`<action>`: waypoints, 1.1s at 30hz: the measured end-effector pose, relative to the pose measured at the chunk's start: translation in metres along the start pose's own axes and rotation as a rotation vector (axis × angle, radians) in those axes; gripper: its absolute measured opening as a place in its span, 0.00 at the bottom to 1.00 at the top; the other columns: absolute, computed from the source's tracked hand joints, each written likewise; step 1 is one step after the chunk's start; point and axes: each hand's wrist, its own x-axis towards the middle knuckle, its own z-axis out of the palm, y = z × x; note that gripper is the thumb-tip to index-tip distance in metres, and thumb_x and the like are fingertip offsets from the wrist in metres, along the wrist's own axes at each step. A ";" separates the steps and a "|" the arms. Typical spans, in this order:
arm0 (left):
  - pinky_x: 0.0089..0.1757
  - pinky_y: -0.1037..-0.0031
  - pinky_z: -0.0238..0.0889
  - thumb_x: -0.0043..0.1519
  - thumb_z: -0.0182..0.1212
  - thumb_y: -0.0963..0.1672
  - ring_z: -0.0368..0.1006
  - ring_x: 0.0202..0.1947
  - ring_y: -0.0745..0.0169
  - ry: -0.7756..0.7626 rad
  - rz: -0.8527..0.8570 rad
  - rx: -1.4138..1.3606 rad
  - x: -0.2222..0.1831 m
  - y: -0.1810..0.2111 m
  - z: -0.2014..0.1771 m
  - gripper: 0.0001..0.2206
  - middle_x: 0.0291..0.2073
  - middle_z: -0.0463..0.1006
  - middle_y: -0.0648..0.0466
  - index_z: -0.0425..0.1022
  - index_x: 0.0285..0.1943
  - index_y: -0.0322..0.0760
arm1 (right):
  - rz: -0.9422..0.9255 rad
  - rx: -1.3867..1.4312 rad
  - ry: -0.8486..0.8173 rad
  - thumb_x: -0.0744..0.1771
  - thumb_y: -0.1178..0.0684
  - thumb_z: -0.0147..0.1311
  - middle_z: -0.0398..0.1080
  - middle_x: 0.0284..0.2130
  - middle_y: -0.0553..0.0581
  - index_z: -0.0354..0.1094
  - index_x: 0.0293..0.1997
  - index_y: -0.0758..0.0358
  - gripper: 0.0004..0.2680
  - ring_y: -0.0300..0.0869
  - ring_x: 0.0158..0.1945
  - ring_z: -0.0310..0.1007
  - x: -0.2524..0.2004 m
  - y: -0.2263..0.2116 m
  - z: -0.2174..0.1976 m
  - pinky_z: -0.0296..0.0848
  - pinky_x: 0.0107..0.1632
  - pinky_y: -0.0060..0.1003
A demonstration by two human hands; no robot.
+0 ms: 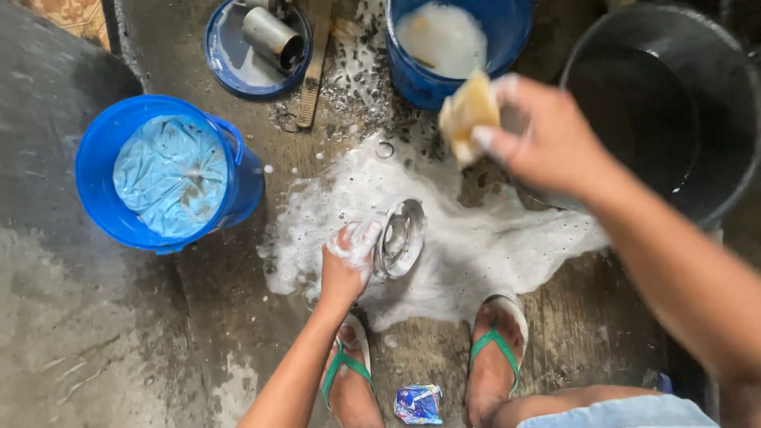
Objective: Washing and scrubbing various metal mechanical parts using soapy water and a sponge, then rinsing them in a bucket.
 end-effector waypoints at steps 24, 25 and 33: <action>0.26 0.58 0.58 0.59 0.61 0.48 0.67 0.22 0.43 -0.426 0.654 0.384 0.089 0.062 0.084 0.10 0.30 0.78 0.49 0.81 0.47 0.48 | 0.831 0.401 0.140 0.66 0.58 0.46 0.68 0.30 0.69 0.69 0.39 0.76 0.08 0.53 0.30 0.63 -0.084 0.560 0.027 0.61 0.27 0.50; 0.28 0.59 0.59 0.59 0.62 0.46 0.68 0.26 0.43 -0.356 0.794 0.394 0.073 0.056 0.100 0.15 0.36 0.79 0.51 0.79 0.55 0.47 | 0.842 0.489 0.207 0.69 0.57 0.50 0.70 0.33 0.67 0.70 0.44 0.75 0.08 0.50 0.31 0.67 -0.115 0.609 0.078 0.65 0.30 0.48; 0.29 0.64 0.62 0.55 0.57 0.56 0.64 0.21 0.53 -0.352 -0.152 0.086 0.080 0.087 0.168 0.22 0.20 0.72 0.48 0.77 0.29 0.34 | 0.730 1.392 -0.247 0.67 0.47 0.46 0.69 0.53 0.75 0.66 0.55 0.72 0.17 0.68 0.58 0.72 -0.068 0.218 -0.051 0.70 0.62 0.58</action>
